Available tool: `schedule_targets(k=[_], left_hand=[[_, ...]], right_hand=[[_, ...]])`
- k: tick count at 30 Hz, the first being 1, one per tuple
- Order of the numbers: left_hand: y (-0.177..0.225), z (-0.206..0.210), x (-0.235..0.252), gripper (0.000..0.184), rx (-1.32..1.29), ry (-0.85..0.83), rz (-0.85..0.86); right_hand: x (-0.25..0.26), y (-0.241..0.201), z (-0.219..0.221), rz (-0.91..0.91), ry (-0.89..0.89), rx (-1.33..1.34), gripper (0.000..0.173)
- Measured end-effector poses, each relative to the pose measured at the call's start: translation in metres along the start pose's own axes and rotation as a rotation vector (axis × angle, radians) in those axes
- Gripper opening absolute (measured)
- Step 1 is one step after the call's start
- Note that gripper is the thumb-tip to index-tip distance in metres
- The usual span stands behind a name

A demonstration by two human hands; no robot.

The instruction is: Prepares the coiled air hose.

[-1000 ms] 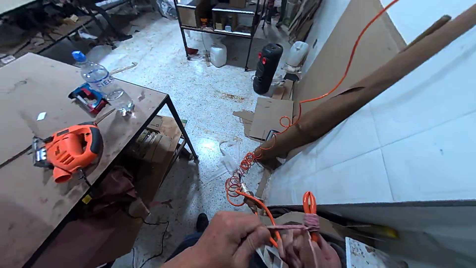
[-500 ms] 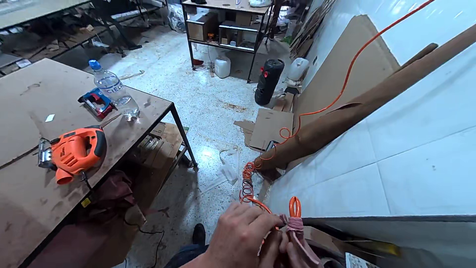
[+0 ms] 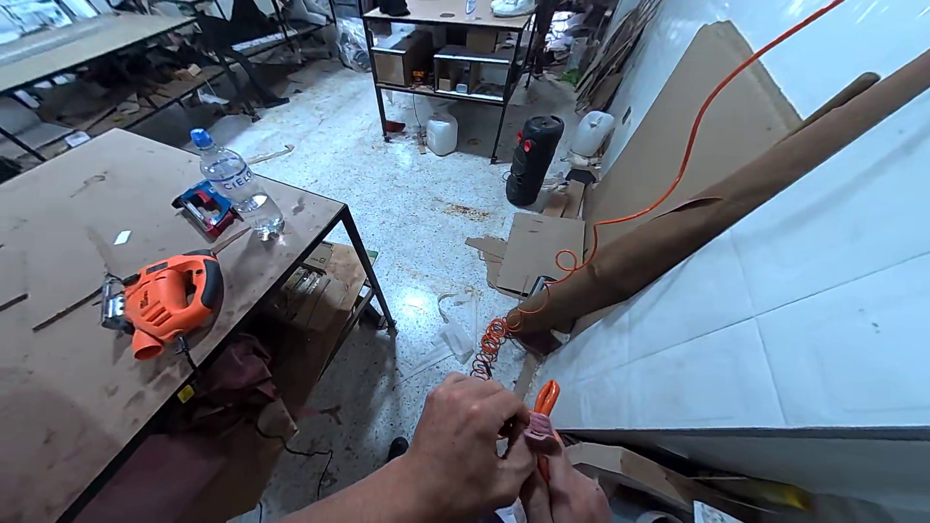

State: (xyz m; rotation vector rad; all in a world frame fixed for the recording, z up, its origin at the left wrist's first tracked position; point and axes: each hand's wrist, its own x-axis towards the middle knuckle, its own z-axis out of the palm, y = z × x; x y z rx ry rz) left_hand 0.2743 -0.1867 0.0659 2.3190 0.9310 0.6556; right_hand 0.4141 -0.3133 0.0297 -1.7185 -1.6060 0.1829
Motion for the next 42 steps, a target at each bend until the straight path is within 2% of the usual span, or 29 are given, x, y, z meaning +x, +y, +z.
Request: schedule_targets(k=[5, 8, 9, 11, 13, 15, 17, 20, 25, 29, 32, 35, 39, 42], left_hand=[[-0.009, -0.004, 0.001, 0.025, 0.309, 0.085, 0.182], [0.005, -0.039, -0.006, 0.019, 0.223, 0.181, 0.052], [0.013, -0.060, -0.011, 0.018, 0.088, 0.242, -0.023], [0.029, -0.088, -0.018, 0.016, -0.156, 0.352, -0.091], [0.026, -0.075, -0.015, 0.018, -0.277, 0.264, -0.155], [0.012, -0.041, -0.004, 0.020, -0.320, 0.106, -0.177], [0.011, -0.013, -0.003, 0.018, -0.311, 0.083, -0.132], [0.016, 0.002, -0.007, 0.017, -0.258, 0.113, -0.101], [0.016, -0.003, -0.015, 0.017, -0.192, 0.147, -0.090], [0.012, -0.008, -0.015, 0.019, -0.183, 0.117, -0.120], [0.007, -0.006, -0.014, 0.021, -0.146, 0.125, -0.130], [-0.005, -0.009, -0.012, 0.022, 0.057, 0.104, -0.087], [-0.019, -0.023, -0.011, 0.023, 0.449, 0.049, 0.116], [-0.012, -0.054, -0.013, 0.023, 0.528, 0.151, 0.163]], right_hand=[[0.006, -0.002, 0.009, -0.034, 0.036, -0.204, 0.034], [0.009, 0.001, 0.008, 0.090, -0.020, -0.198, 0.031], [0.007, 0.009, 0.006, 0.178, -0.060, -0.048, 0.031], [0.000, 0.028, 0.001, 0.366, -0.116, 0.554, 0.031], [0.000, 0.034, -0.004, 0.402, -0.152, 1.068, 0.033], [0.003, 0.032, -0.004, 0.326, -0.208, 1.303, 0.036], [0.002, 0.023, -0.001, 0.320, -0.192, 1.353, 0.032], [-0.005, 0.013, 0.005, 0.293, -0.103, 1.229, 0.027], [-0.008, 0.003, 0.014, 0.223, -0.025, 0.879, 0.027], [0.008, -0.003, 0.022, 0.062, -0.129, 0.638, 0.034], [0.007, -0.009, 0.030, 0.023, -0.141, 0.434, 0.036], [0.003, -0.008, 0.023, 0.026, -0.149, 0.181, 0.029], [0.010, -0.016, 0.016, -0.069, -0.152, -0.240, 0.025], [0.012, -0.017, 0.014, -0.053, -0.141, -0.241, 0.032]])
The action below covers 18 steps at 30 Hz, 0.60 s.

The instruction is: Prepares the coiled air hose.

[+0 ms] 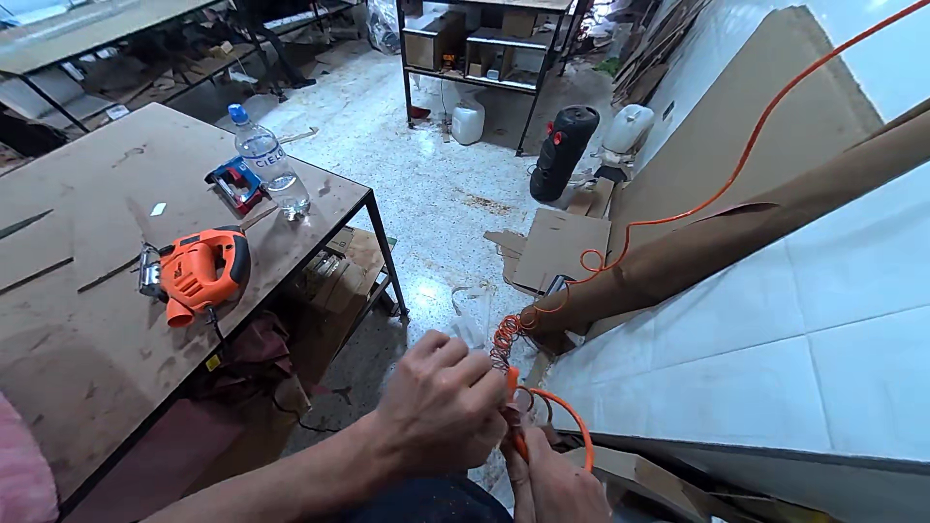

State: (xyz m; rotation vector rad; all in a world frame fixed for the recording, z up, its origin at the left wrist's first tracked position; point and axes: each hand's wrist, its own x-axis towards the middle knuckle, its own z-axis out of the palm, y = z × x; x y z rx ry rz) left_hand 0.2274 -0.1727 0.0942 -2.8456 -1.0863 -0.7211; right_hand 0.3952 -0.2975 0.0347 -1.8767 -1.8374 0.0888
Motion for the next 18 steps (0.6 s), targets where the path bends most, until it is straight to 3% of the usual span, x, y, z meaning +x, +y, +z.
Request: schedule_targets(k=[3, 5, 8, 12, 15, 18], left_hand=[[0.000, -0.037, -0.001, 0.016, -0.334, 0.131, -0.189], [-0.005, -0.018, -0.004, 0.021, -0.638, 0.008, -0.336], [0.008, 0.027, -0.005, 0.030, -0.927, -0.190, -0.406], [0.027, 0.052, -0.005, 0.017, -1.112, 0.002, -0.466], [0.020, 0.057, -0.004, 0.016, -1.406, 0.018, -0.568], [0.020, 0.062, -0.009, 0.014, -1.730, 0.021, -0.743]], right_hand=[[-0.003, 0.014, -0.001, 0.168, -0.038, 0.381, 0.043], [-0.005, 0.022, -0.001, 0.255, -0.119, 0.752, 0.044], [-0.005, 0.018, -0.001, 0.299, -0.160, 0.985, 0.042], [-0.005, 0.011, 0.006, 0.238, -0.110, 0.870, 0.036], [-0.002, 0.015, 0.007, 0.140, -0.024, 0.550, 0.046], [0.004, 0.022, 0.004, 0.109, -0.012, 0.340, 0.042]])
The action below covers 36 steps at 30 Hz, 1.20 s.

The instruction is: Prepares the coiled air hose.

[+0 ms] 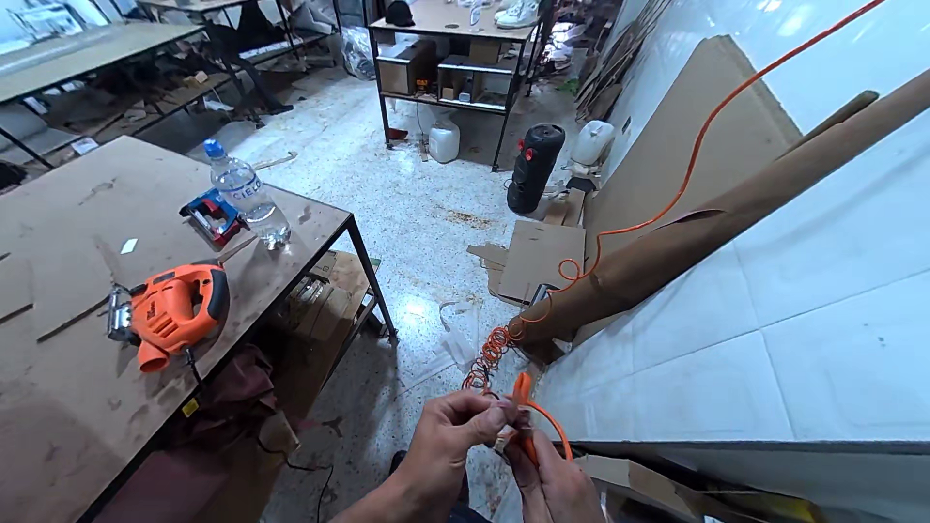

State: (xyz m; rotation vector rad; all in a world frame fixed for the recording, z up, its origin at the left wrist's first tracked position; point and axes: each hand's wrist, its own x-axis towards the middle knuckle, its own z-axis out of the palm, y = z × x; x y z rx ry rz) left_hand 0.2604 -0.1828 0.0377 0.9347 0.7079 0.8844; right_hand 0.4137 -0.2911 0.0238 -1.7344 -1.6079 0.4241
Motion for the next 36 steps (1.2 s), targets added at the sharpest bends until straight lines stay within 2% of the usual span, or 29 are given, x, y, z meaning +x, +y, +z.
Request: schedule_targets(k=[3, 5, 7, 10, 11, 13, 14, 18, 20, 22, 25, 26, 28, 30, 32, 33, 34, 36], left_hand=[[0.011, 0.003, -0.006, 0.023, -0.225, -0.095, -0.018], [0.030, -0.001, -0.009, 0.030, -0.211, -0.240, 0.004], [0.050, -0.009, -0.006, 0.041, -0.082, -0.303, 0.063], [0.059, -0.014, 0.017, 0.054, 0.240, -0.301, 0.193], [0.052, -0.011, 0.023, 0.055, 0.402, -0.295, 0.232], [0.033, 0.006, 0.026, 0.043, 0.678, -0.270, 0.279], [0.023, 0.017, 0.024, 0.035, 0.789, -0.246, 0.284], [0.006, 0.043, 0.010, 0.037, 1.003, -0.309, 0.093], [0.001, 0.042, 0.013, 0.038, 0.949, -0.410, 0.013], [-0.001, 0.038, 0.027, 0.040, 0.774, -0.545, -0.070], [-0.005, 0.033, 0.063, 0.043, 0.546, -0.814, -0.077], [0.000, 0.034, 0.074, 0.044, 0.574, -0.904, -0.022], [0.021, 0.039, 0.087, 0.046, 0.816, -1.053, 0.116], [0.038, 0.046, 0.078, 0.043, 1.084, -1.133, 0.257], [0.041, 0.043, 0.063, 0.042, 1.091, -1.102, 0.387], [0.038, 0.034, 0.062, 0.042, 1.035, -1.056, 0.372], [0.031, 0.023, 0.068, 0.043, 0.971, -0.990, 0.311], [0.014, -0.003, 0.087, 0.049, 0.843, -0.840, 0.250]], right_hand=[[0.003, 0.014, -0.003, 0.090, -0.050, 0.035, 0.038], [-0.001, 0.034, -0.004, 0.184, 0.005, 0.077, 0.040], [-0.006, 0.058, -0.011, 0.234, 0.036, 0.197, 0.038], [-0.012, 0.073, -0.023, 0.238, -0.014, 0.616, 0.032], [-0.012, 0.071, -0.025, 0.241, -0.031, 0.704, 0.033], [-0.014, 0.067, -0.027, 0.213, -0.064, 0.807, 0.036], [-0.016, 0.066, -0.026, 0.191, -0.066, 0.840, 0.038], [-0.029, 0.061, -0.021, 0.146, -0.046, 0.933, 0.044], [-0.036, 0.059, -0.022, 0.114, -0.056, 0.967, 0.046], [-0.041, 0.053, -0.026, 0.054, -0.097, 0.962, 0.044], [-0.046, 0.044, -0.032, 0.002, -0.299, 0.947, 0.042], [-0.048, 0.045, -0.038, 0.037, -0.352, 0.915, 0.042], [-0.056, 0.048, -0.055, 0.157, -0.381, 0.792, 0.040], [-0.064, 0.053, -0.066, 0.262, -0.284, 0.647, 0.041], [-0.070, 0.053, -0.067, 0.280, -0.054, 0.621, 0.046], [-0.072, 0.049, -0.066, 0.266, 0.022, 0.663, 0.048], [-0.073, 0.044, -0.065, 0.223, 0.041, 0.706, 0.049], [-0.067, 0.033, -0.060, 0.120, -0.050, 0.705, 0.048]])
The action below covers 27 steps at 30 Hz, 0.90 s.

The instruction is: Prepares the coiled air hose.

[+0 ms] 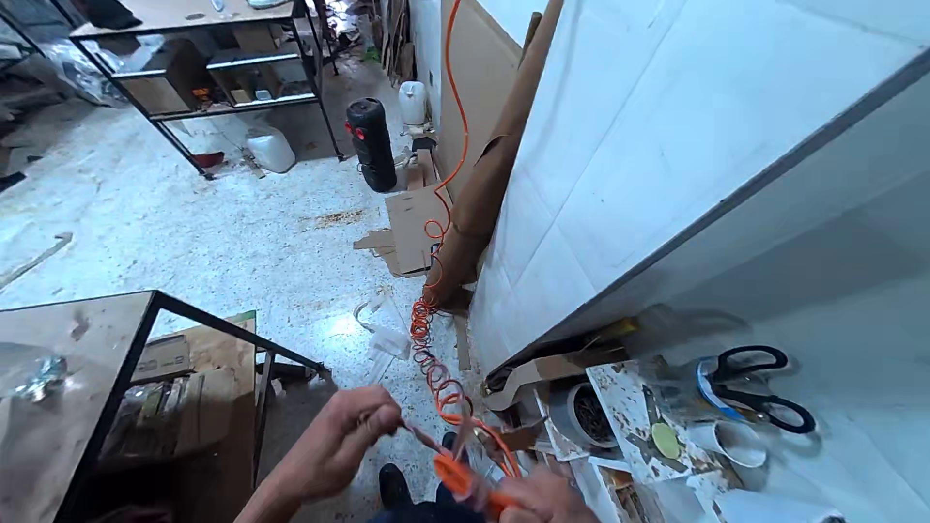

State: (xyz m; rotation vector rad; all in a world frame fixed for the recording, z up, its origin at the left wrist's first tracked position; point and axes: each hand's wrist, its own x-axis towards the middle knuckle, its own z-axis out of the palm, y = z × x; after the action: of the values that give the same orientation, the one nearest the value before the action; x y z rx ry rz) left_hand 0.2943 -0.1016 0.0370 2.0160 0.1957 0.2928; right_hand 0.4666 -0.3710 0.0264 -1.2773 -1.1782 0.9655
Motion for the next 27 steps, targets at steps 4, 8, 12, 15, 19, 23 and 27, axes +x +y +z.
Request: schedule_targets(k=[4, 8, 12, 15, 19, 23, 27], left_hand=[[0.001, -0.021, -0.022, 0.049, 0.055, 0.145, -0.025], [0.007, -0.018, -0.042, 0.045, 0.087, 0.296, 0.010], [0.054, -0.010, -0.073, 0.043, 0.306, 0.408, 0.261], [0.063, -0.005, -0.075, 0.044, 0.359, 0.319, 0.219], [-0.012, 0.013, -0.032, 0.042, 0.025, 0.314, -0.126], [0.047, 0.004, -0.016, 0.037, 0.180, 0.415, 0.067], [0.034, -0.008, -0.027, 0.032, 0.187, 0.490, 0.106]], right_hand=[[0.009, 0.010, -0.002, 0.161, -0.082, -0.183, 0.040], [0.020, 0.003, -0.008, 0.069, -0.042, -0.263, 0.044], [0.016, -0.004, -0.002, -0.020, 0.146, -0.434, 0.049], [0.004, -0.013, -0.001, -0.100, 0.279, -0.267, 0.047], [-0.005, -0.021, 0.004, -0.010, -0.189, -0.090, 0.041], [-0.008, 0.034, -0.014, 0.308, 0.064, -0.376, 0.037], [-0.025, 0.002, -0.036, 0.009, 0.187, -0.035, 0.038]])
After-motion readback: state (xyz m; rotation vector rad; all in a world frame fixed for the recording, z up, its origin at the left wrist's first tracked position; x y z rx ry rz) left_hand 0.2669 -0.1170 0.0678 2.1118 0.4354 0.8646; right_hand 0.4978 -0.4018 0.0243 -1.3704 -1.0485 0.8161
